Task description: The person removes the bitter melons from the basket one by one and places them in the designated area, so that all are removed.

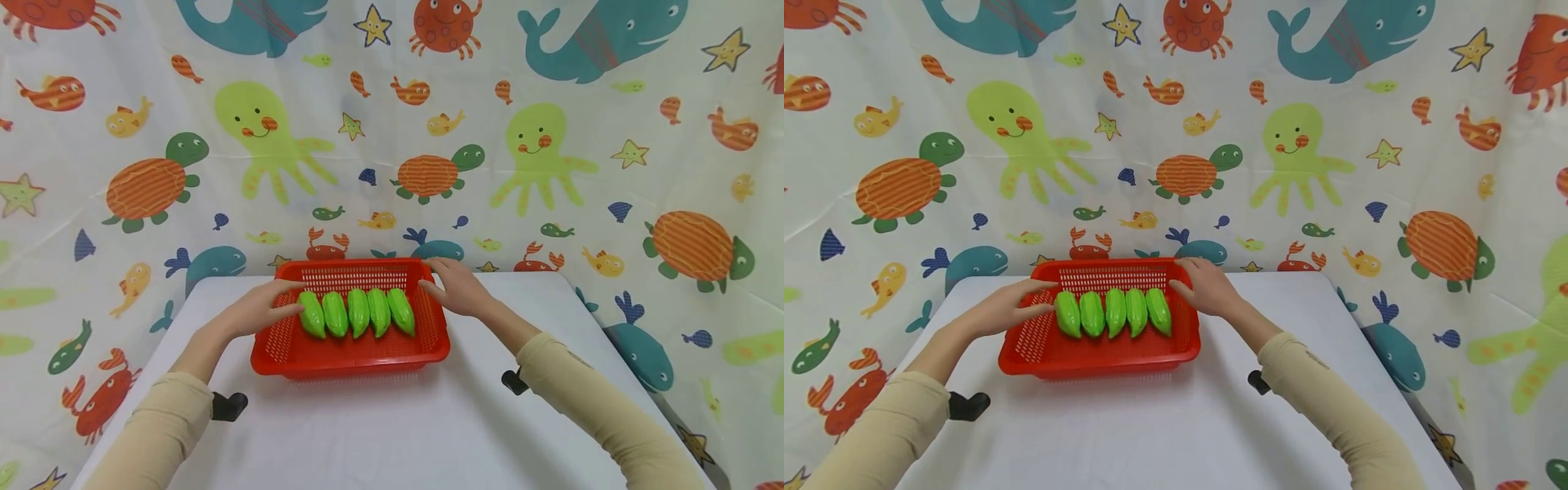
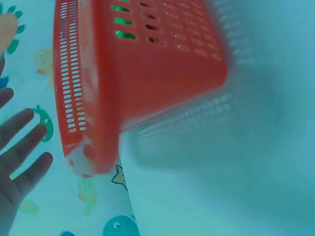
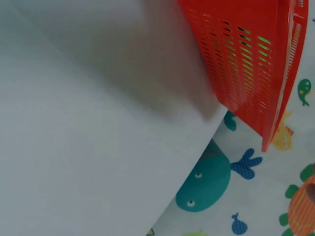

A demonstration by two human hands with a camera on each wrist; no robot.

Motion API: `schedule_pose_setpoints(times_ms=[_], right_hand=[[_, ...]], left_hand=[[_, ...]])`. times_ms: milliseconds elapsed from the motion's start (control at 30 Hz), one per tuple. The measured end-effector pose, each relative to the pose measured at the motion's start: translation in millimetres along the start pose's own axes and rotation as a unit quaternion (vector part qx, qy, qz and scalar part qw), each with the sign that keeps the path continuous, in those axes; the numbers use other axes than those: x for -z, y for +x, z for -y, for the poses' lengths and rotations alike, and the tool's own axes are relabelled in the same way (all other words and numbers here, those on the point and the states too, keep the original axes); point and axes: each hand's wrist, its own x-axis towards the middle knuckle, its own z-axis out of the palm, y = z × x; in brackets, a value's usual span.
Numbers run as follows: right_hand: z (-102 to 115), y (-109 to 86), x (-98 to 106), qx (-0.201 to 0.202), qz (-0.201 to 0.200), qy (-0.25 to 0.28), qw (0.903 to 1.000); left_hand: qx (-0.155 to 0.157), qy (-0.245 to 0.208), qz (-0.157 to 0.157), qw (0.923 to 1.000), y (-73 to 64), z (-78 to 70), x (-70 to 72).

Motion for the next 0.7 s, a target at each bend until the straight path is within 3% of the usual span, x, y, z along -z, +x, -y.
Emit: schedule_pose_setpoints(times_ms=[233,500,700], right_hand=[[6.7,-7.3,2.5,-0.012,0.015,0.033,0.9993],[19.2,-2.7,-1.9,-0.031,0.034,0.073,0.9963],[35.1,10.4,-7.1,-0.026,0.024,0.113,0.9929]], left_hand=[[0.034,-0.096,-0.056,0.9932,-33.6,20.6,-10.8],[0.06,-0.119,-0.144,0.9806,-60.5,47.6,-33.9],[0.071,-0.163,-0.141,0.9741,-73.8,62.2,-51.8]])
